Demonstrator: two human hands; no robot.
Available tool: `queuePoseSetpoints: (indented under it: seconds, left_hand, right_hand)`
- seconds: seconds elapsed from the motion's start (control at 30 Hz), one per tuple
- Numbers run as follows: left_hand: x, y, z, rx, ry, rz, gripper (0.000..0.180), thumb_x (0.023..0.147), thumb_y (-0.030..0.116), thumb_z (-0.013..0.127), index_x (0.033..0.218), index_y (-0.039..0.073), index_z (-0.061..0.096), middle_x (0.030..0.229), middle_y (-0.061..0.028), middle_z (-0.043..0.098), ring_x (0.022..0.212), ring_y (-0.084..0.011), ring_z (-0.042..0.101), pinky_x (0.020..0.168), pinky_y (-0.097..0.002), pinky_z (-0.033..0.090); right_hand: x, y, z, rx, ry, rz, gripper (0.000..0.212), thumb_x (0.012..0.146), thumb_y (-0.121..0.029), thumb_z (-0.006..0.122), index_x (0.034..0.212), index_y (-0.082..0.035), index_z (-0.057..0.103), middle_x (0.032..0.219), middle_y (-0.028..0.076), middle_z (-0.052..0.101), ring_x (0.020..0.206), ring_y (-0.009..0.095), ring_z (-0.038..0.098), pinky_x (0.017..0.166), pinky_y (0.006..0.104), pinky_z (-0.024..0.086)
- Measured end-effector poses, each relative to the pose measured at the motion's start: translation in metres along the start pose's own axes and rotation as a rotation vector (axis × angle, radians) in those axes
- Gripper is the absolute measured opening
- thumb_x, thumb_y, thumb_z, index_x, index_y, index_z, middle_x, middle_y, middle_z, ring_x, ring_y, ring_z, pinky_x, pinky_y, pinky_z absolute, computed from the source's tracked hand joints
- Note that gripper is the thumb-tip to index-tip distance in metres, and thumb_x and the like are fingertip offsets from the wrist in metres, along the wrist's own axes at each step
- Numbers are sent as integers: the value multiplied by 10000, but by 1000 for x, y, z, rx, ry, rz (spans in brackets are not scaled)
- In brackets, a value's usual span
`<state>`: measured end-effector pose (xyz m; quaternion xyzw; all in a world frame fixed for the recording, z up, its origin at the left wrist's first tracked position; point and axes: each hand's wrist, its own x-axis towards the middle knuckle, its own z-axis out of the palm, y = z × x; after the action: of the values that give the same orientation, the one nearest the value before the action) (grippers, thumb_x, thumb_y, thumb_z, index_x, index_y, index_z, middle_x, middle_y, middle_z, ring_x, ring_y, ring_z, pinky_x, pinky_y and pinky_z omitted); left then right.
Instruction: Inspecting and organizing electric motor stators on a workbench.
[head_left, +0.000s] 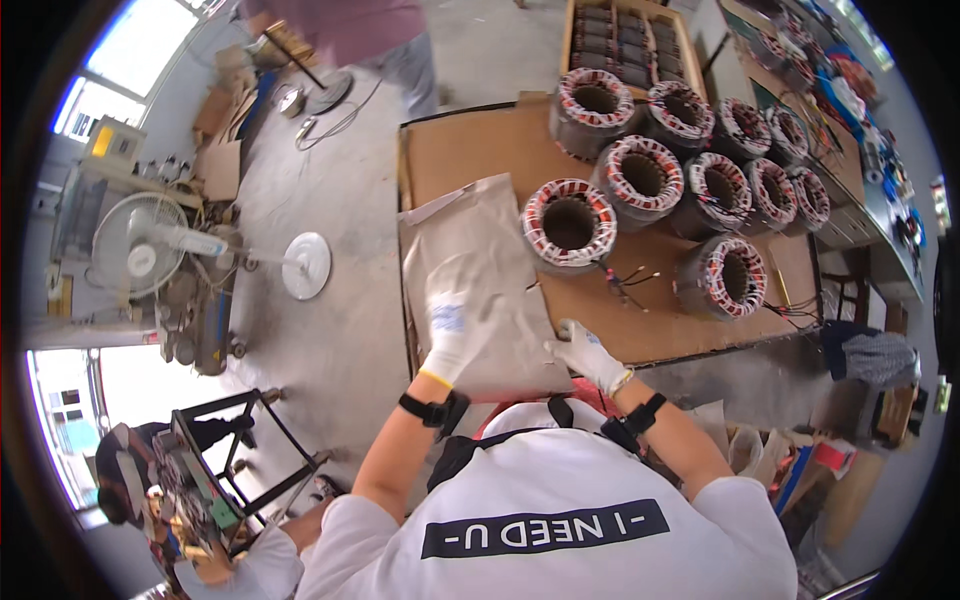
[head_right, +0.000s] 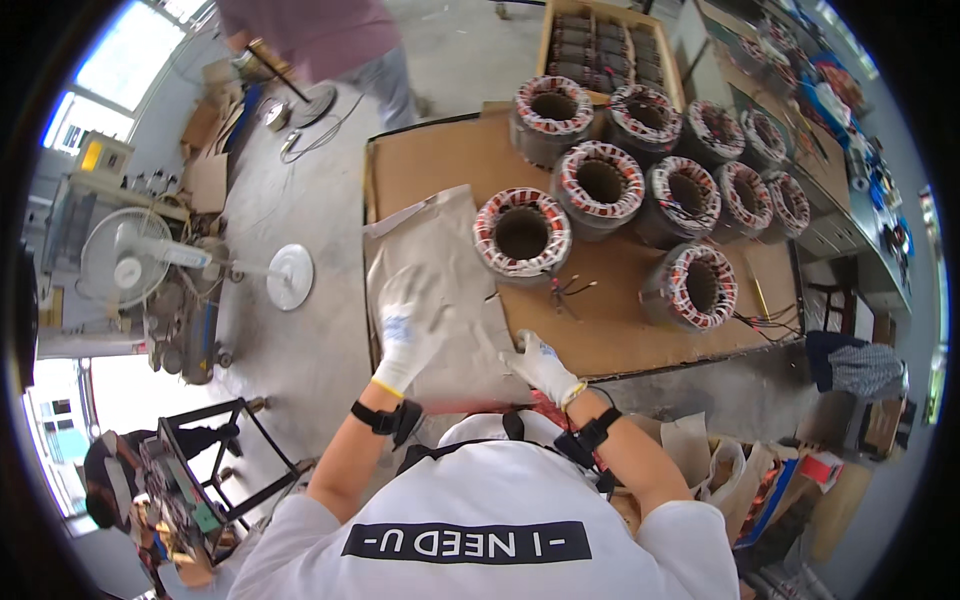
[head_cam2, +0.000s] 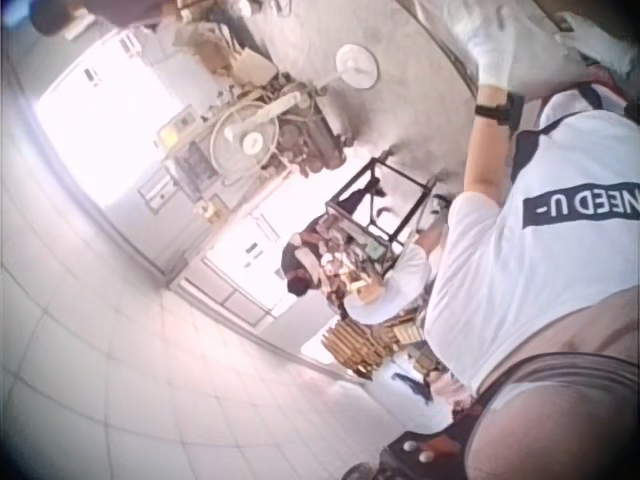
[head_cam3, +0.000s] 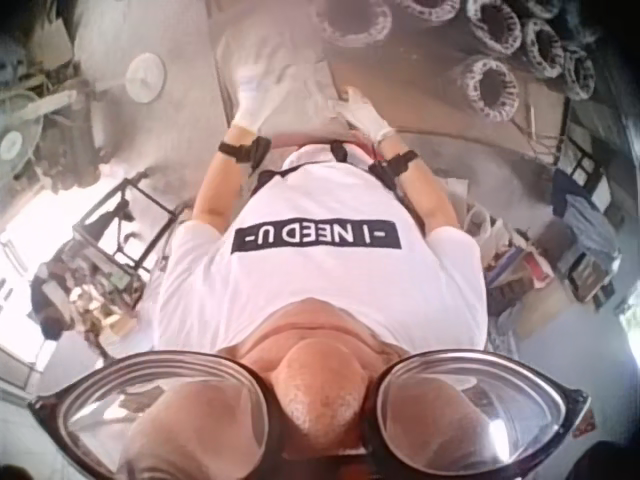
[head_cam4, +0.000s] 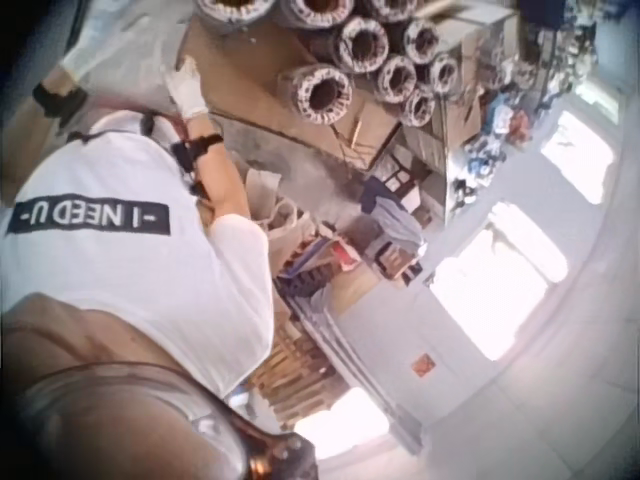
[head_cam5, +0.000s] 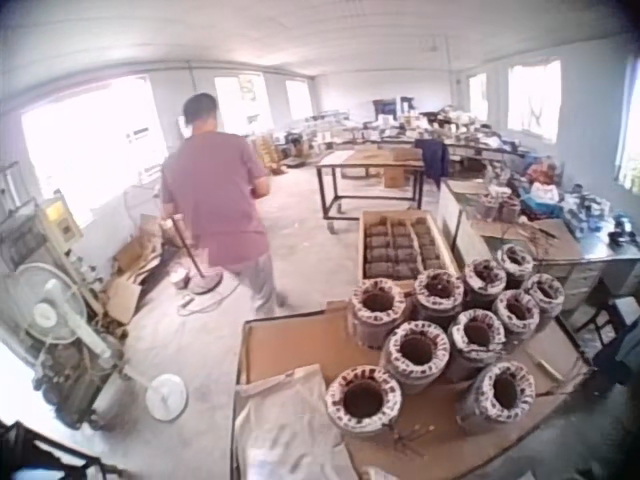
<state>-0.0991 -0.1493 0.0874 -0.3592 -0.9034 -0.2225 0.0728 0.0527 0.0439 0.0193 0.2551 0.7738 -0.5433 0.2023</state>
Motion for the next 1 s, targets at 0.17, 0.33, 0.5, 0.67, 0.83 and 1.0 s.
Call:
queuePoseSetpoints:
  seconds: [0.17,0.33,0.5,0.67,0.83,1.0]
  left_hand:
    - [-157,-86,8,24,31,-813,769,828,302,730,1423,-46,390,1403,-304,432,1267,-387,475,1061,-476,394]
    - [-204,-92,-4,-1052,171,-1094,735,940,210,666,1487,-53,251,1305,-208,556,1088,-213,594,889,-307,501]
    - [-203,-89,-35,-1014,147,-911,632,990,264,591,1496,4,316,1443,-157,474,1236,-244,522,1019,-349,425]
    - [-148,-75,-96,-1539,-86,-488,893,877,538,682,1473,-13,310,1351,-111,487,1125,-218,532,879,-379,472]
    - [-78,-28,-114,-1361,109,-322,827,882,492,698,1432,-18,351,1295,-71,519,1106,-175,532,923,-350,453]
    - [-49,10,-142,-1367,-120,-366,425,933,253,635,1225,-36,528,1070,-37,623,948,-128,586,859,-289,467]
  right_hand:
    - [31,-27,46,192,-52,67,539,874,-286,643,1280,53,539,1213,254,629,1166,365,595,982,407,465]
    - [-1,-93,58,-74,62,-278,367,908,-233,586,1208,-20,599,946,169,686,797,283,687,717,397,552]
    - [-74,-188,2,163,-342,-187,432,933,-176,589,1326,-4,535,1046,41,652,807,54,586,632,237,500]
    - [-93,-187,-3,546,-178,-684,343,955,-208,594,1240,-20,560,913,-22,645,654,40,550,488,227,451]
    - [-145,-179,-38,617,-98,-662,308,970,-186,596,1227,-17,575,981,-43,628,839,11,525,689,215,484]
    - [-164,-155,-72,721,30,-518,425,984,-205,607,1344,4,517,1169,8,624,1031,54,560,916,257,476]
